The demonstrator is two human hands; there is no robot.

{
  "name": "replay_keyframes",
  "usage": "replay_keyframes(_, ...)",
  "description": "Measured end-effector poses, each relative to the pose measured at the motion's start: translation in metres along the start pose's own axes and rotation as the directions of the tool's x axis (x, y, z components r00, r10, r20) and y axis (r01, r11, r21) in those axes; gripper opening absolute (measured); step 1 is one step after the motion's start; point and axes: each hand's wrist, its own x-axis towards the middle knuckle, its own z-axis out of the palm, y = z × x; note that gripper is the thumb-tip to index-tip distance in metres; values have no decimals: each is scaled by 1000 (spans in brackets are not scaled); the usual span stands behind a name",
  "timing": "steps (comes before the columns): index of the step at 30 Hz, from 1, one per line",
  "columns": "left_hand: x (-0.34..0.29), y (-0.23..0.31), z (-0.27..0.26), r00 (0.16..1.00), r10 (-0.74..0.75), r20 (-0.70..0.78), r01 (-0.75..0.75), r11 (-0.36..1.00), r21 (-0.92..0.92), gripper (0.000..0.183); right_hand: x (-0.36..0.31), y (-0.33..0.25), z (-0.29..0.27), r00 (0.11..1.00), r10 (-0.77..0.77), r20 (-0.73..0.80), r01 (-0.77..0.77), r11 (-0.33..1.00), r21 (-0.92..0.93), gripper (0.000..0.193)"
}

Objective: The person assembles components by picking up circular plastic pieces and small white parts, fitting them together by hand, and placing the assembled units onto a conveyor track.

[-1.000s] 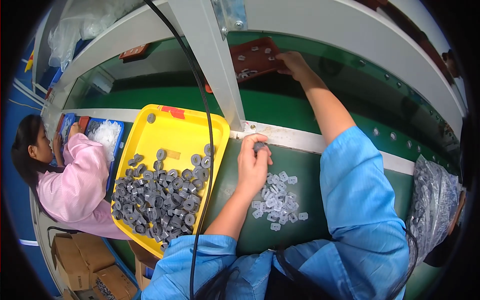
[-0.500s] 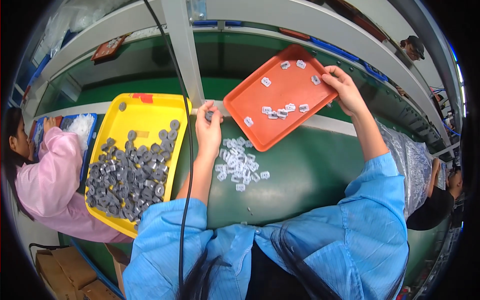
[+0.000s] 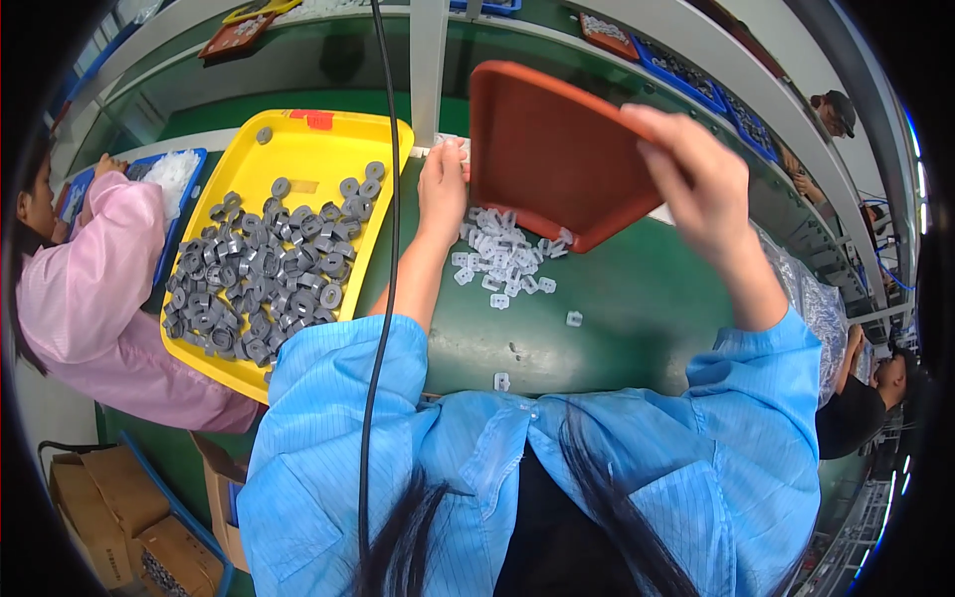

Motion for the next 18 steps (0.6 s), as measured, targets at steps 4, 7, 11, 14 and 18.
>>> replay_keyframes(4, 2, -11, -1, 996, 66, 54, -65, 998, -21, 37, -11, -16, -10, 980, -189, -66, 174, 968, -180, 36)
replay_keyframes(7, -4, -9, -5, 993, 60, 99, -78, 980, 185, 27, -21, -3, -28, 979, -93, -184, 61, 983, -172, 29)
replay_keyframes(11, -16, 1, 2, 963, 222, 153, -258, 922, 289, 21, -42, 50, -67, 686, 677, -269, -480, 698, 531, 28)
replay_keyframes(14, -10, -5, 2, 950, 276, 147, -306, 917, 258, 21, -42, 93, -112, 571, 816, 88, -392, 177, 903, 38)
replay_keyframes(18, -3, -12, -1, 989, 76, 123, -89, 990, 105, 22, -6, 167, -125, 567, 824, 15, -345, 221, 912, 37)
